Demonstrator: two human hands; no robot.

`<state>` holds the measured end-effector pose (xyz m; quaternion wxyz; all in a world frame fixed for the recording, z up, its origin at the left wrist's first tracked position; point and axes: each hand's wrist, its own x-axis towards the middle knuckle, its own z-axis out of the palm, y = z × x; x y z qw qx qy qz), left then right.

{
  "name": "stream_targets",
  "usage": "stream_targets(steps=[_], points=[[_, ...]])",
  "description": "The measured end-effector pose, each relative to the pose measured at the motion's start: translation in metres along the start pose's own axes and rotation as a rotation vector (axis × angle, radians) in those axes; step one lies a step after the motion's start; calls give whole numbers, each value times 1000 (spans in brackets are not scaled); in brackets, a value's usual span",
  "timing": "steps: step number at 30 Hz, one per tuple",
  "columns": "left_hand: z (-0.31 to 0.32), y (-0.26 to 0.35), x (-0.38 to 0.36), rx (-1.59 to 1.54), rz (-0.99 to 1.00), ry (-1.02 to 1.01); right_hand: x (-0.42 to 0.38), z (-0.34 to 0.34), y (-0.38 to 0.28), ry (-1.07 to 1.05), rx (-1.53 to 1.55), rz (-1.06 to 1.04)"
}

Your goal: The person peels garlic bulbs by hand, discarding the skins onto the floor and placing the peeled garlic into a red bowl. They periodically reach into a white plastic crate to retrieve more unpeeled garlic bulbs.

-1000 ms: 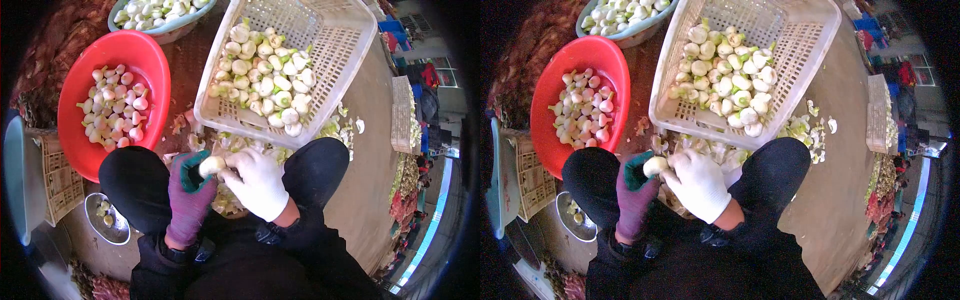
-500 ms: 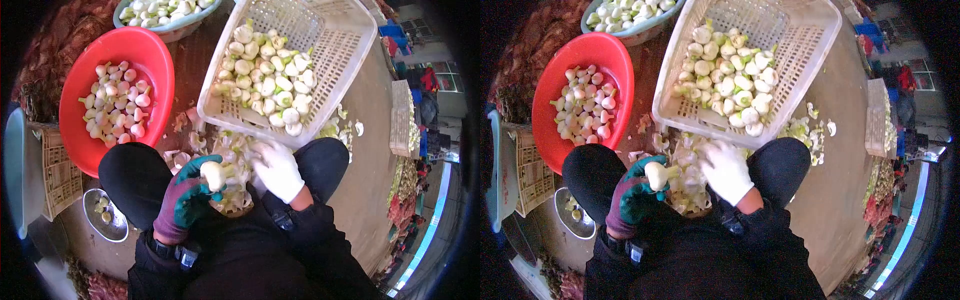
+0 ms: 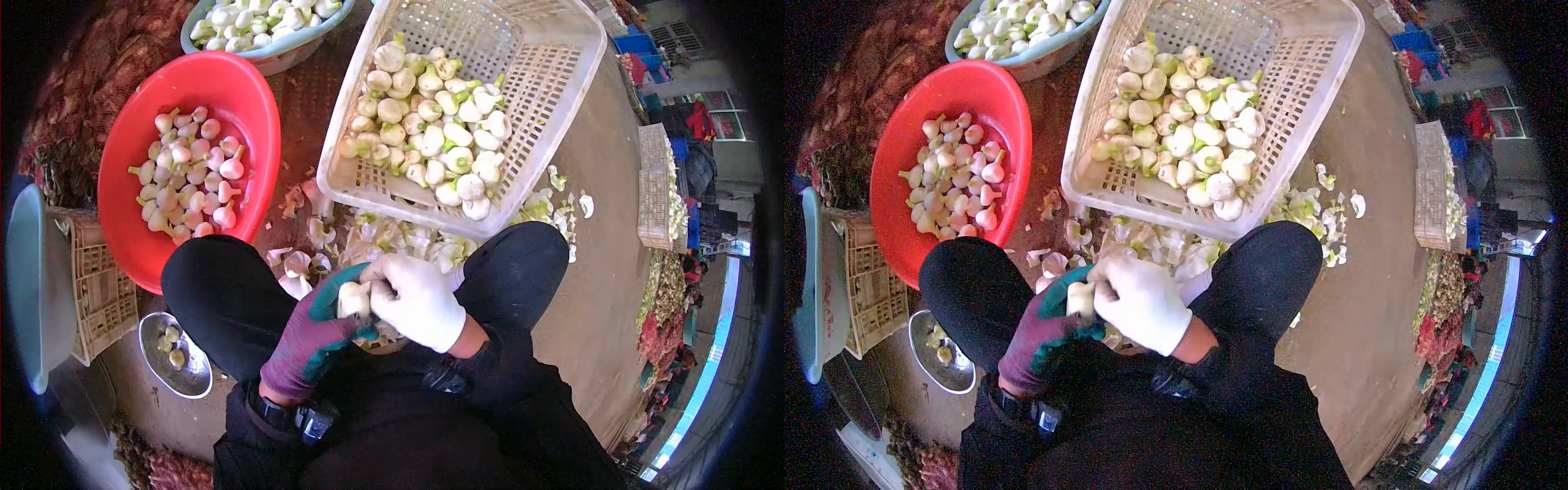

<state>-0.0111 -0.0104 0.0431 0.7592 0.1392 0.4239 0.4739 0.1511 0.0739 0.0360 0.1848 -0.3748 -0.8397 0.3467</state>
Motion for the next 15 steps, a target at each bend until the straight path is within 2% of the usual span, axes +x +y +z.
stream_targets(steps=[2,3,4,6,7,8,10,12,14,15], points=[[3,-1,-2,-61,-9,-24,2,-2,3,-110,204,307],[3,0,-1,-60,-10,-25,3,-9,1,-189,242,355],[1,0,-1,-61,28,-41,3,-12,-4,-189,243,356],[-1,-1,0,-64,57,-57,1,-15,-13,-143,349,204],[-3,-3,3,138,110,-26,0,-14,-16,-163,271,121],[-3,-4,5,342,163,1,-1,-13,-11,-159,268,124],[-2,-4,2,269,184,-6,-2,-10,5,-72,231,256],[0,0,-2,195,208,1,1,-13,29,-73,-63,290],[6,4,-4,32,254,129,1,-22,27,-247,199,399],[3,1,0,75,285,130,-3,-23,27,-311,435,362]])
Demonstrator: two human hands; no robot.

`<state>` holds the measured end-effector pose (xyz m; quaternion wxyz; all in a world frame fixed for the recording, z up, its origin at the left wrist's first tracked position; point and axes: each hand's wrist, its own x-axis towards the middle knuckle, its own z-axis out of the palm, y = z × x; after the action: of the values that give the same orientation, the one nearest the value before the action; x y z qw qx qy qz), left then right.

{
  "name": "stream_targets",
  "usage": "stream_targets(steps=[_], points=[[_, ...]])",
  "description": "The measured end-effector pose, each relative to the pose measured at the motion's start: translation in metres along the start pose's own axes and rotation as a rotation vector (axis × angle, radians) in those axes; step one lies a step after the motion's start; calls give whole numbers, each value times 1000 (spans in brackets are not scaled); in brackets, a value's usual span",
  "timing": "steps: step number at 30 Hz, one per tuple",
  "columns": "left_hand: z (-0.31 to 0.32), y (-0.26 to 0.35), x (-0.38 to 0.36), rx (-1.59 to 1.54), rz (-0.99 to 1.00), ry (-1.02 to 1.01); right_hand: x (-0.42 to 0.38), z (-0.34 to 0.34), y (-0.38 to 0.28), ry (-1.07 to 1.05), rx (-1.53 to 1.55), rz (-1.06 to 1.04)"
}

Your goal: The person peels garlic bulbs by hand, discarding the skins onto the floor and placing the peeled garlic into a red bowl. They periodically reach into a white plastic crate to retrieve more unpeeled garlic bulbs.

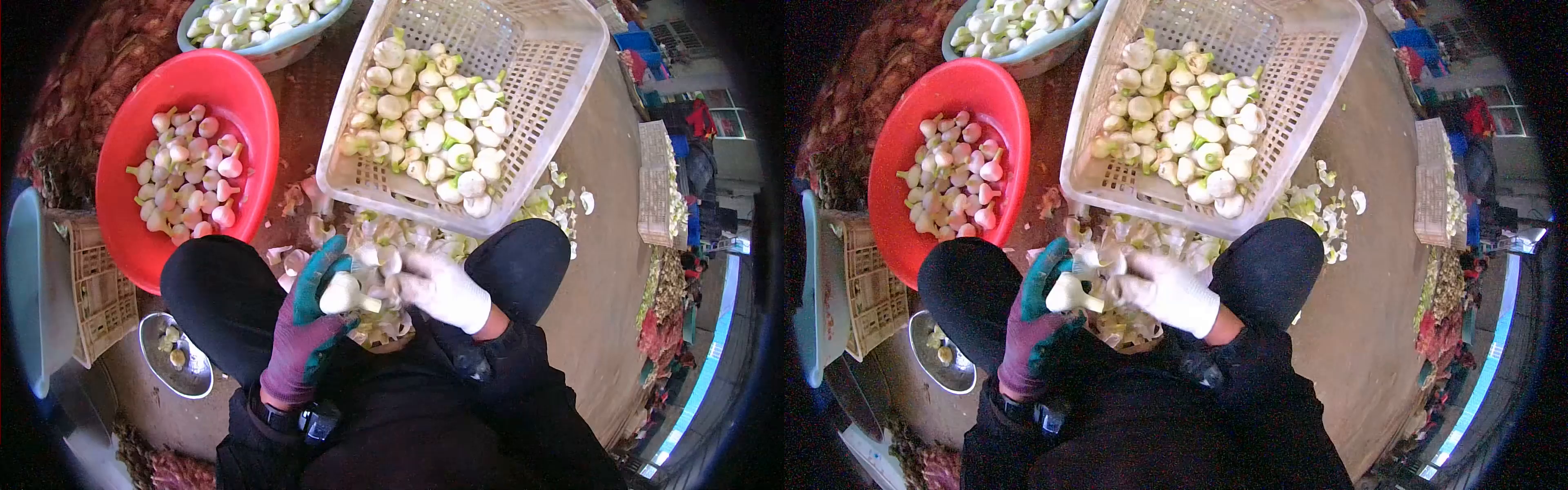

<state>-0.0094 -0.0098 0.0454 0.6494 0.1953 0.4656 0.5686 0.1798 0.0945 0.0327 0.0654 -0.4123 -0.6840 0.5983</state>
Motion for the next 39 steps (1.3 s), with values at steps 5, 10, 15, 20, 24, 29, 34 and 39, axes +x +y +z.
stream_targets(steps=[5,10,15,20,24,29,34,39], points=[[-3,-16,5,229,95,-109,0,17,-9,-158,78,86],[6,-14,2,91,76,20,-1,23,1,-86,243,-33],[-11,-29,6,-266,-77,33,-12,0,6,-48,250,208],[-2,-26,9,-404,-109,-13,3,13,-1,156,259,-57],[-6,-28,6,-427,-106,-23,12,8,-21,99,-137,-244],[-22,-37,10,-873,-147,27,-1,6,15,-46,-767,15],[-19,-48,14,-785,-168,2,9,17,-42,183,-492,-322],[-15,-41,5,-334,-64,60,14,28,-35,241,-408,-412]])
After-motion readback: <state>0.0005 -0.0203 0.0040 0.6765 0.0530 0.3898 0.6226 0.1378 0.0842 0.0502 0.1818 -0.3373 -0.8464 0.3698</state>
